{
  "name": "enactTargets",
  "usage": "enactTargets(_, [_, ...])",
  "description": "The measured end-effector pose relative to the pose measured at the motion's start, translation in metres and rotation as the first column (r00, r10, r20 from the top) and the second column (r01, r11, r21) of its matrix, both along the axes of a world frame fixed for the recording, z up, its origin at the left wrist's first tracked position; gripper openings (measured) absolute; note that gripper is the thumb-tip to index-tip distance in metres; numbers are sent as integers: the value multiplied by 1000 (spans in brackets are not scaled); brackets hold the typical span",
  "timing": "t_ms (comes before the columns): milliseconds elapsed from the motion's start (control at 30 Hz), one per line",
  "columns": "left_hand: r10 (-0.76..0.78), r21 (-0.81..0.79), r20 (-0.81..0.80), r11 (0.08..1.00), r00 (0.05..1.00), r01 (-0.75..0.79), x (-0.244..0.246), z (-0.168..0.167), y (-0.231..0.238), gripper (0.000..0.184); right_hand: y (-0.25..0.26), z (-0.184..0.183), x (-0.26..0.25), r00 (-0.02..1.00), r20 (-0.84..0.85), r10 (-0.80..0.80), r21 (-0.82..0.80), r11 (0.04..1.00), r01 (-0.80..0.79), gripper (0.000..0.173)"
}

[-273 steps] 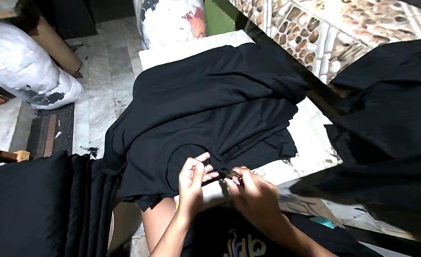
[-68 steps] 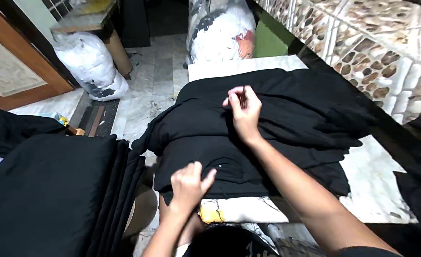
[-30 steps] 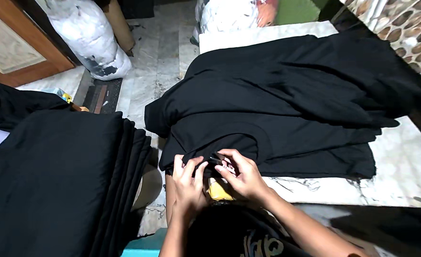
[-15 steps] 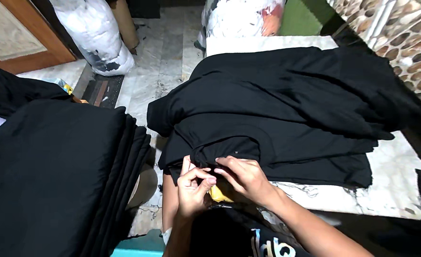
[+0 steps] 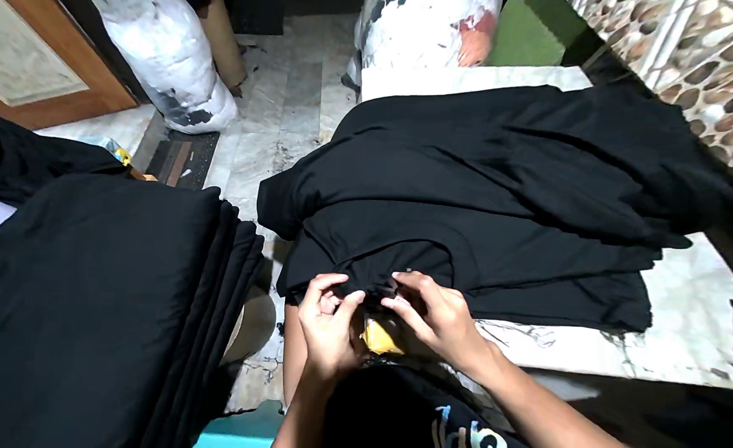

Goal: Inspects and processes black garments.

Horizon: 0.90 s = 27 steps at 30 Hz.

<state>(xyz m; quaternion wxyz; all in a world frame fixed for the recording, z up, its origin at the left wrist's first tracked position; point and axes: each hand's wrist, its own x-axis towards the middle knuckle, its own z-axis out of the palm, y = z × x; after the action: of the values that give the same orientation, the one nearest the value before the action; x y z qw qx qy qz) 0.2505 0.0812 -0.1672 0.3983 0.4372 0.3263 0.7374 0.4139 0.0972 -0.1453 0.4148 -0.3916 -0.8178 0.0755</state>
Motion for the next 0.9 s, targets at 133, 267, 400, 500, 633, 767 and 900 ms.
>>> enactTargets(133, [-63,46,-74,997,995,66,-10,3,2,7,-10,-7,-6,1000,11,-14,43,999,13,29])
enactTargets(267, [-109,52,-237,991,965,125,-17,1,-9,21,-11,-13,-17,1000,13,12,30,999,-12,30])
enactTargets(400, [-73,47,-298,995,952,91,-18,-1,-14,22,-8,-6,-28,1000,23,6,20,1000,-7,28])
enactTargets(500, [-102,31,-249,993,963,113,-21,-1,-14,20,-8,-1,-33,999,39,-25,39,999,23,28])
enactTargets(633, [-170,4,-167,985,971,173,-21,-6,-17,17,-9,-5,-33,997,54,-63,110,992,56,25])
enactTargets(767, [-8,-1,-335,1000,942,8,-19,-6,-24,6,-13,-2,-31,983,-184,24,-195,979,-60,29])
enactTargets(900, [133,97,-547,991,826,-95,-32,26,-54,10,-8,12,-19,783,-584,213,-545,611,-574,39])
